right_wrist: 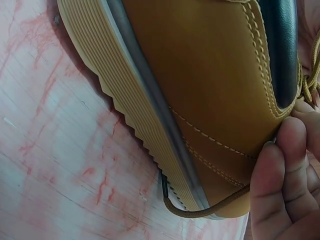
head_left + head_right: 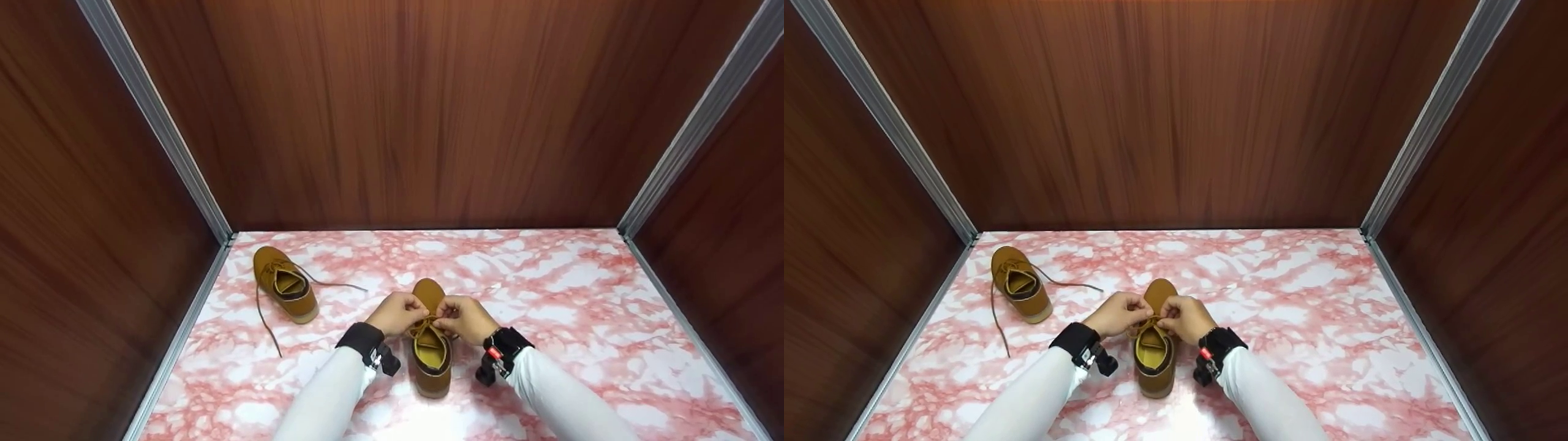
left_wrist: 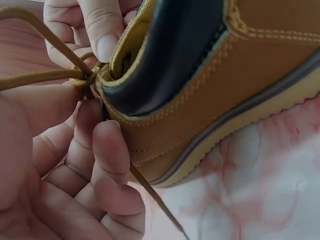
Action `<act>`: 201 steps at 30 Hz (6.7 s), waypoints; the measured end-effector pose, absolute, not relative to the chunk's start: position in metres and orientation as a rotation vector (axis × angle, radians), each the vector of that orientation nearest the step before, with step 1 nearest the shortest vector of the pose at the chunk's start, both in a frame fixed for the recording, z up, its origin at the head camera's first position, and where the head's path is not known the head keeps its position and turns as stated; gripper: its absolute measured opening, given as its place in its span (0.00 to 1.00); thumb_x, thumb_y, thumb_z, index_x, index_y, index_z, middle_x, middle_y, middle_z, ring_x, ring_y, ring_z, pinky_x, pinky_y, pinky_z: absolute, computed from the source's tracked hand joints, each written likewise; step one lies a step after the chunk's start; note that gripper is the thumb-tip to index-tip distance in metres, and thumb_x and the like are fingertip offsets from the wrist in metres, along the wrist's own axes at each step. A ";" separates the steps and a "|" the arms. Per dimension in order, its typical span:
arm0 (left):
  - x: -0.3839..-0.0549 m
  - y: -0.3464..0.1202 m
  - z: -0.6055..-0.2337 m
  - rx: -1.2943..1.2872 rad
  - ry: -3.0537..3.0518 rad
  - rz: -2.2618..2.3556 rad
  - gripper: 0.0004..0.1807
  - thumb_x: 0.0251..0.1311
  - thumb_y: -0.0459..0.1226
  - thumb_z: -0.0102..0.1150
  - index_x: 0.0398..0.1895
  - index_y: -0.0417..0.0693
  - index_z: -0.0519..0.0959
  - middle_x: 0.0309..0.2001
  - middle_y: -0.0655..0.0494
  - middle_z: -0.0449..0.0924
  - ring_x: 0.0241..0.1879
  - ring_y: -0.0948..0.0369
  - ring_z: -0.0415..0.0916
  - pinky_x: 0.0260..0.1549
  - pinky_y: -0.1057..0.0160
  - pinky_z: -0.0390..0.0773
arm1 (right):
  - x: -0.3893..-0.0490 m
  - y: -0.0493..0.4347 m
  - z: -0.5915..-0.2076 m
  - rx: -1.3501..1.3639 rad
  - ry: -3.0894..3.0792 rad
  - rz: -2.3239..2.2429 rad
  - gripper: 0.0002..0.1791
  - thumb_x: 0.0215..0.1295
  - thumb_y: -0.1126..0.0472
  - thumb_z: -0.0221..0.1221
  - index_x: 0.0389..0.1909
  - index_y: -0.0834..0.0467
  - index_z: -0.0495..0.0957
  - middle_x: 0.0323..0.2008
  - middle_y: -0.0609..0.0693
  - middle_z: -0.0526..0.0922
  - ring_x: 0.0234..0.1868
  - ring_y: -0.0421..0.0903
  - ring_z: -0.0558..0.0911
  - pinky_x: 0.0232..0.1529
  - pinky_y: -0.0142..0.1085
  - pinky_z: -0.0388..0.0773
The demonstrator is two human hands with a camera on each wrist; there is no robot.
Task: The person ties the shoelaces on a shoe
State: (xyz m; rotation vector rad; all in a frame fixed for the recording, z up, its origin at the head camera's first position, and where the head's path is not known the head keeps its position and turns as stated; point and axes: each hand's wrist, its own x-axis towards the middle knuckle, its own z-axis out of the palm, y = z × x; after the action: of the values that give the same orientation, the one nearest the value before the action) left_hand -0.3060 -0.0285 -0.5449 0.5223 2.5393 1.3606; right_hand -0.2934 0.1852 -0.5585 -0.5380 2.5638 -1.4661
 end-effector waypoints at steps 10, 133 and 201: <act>-0.303 -0.028 -0.541 0.452 2.393 1.489 0.08 0.72 0.37 0.62 0.35 0.43 0.84 0.30 0.58 0.84 0.22 0.65 0.75 0.21 0.63 0.81 | -0.292 0.192 -0.561 -0.519 2.621 -1.460 0.10 0.62 0.67 0.72 0.38 0.62 0.80 0.36 0.57 0.86 0.29 0.41 0.83 0.29 0.28 0.82; -0.304 -0.067 -0.549 0.619 2.696 1.083 0.19 0.77 0.43 0.53 0.25 0.47 0.81 0.20 0.63 0.78 0.21 0.68 0.72 0.26 0.69 0.70 | -0.286 0.221 -0.546 -0.498 2.924 -1.118 0.23 0.78 0.53 0.59 0.18 0.49 0.80 0.18 0.41 0.78 0.22 0.36 0.74 0.28 0.31 0.72; -0.299 -0.086 -0.583 0.565 2.664 1.099 0.21 0.77 0.45 0.53 0.20 0.53 0.71 0.21 0.64 0.67 0.23 0.66 0.65 0.28 0.67 0.68 | -0.282 0.233 -0.587 0.018 2.700 -1.466 0.29 0.81 0.54 0.52 0.14 0.52 0.66 0.13 0.40 0.62 0.17 0.38 0.61 0.22 0.29 0.57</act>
State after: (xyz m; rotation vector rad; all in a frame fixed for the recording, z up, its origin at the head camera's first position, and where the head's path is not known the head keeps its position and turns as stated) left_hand -0.2987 -0.0864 -0.5834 0.5652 2.6636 1.0993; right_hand -0.2819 0.2335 -0.5875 0.0182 2.7000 -1.4657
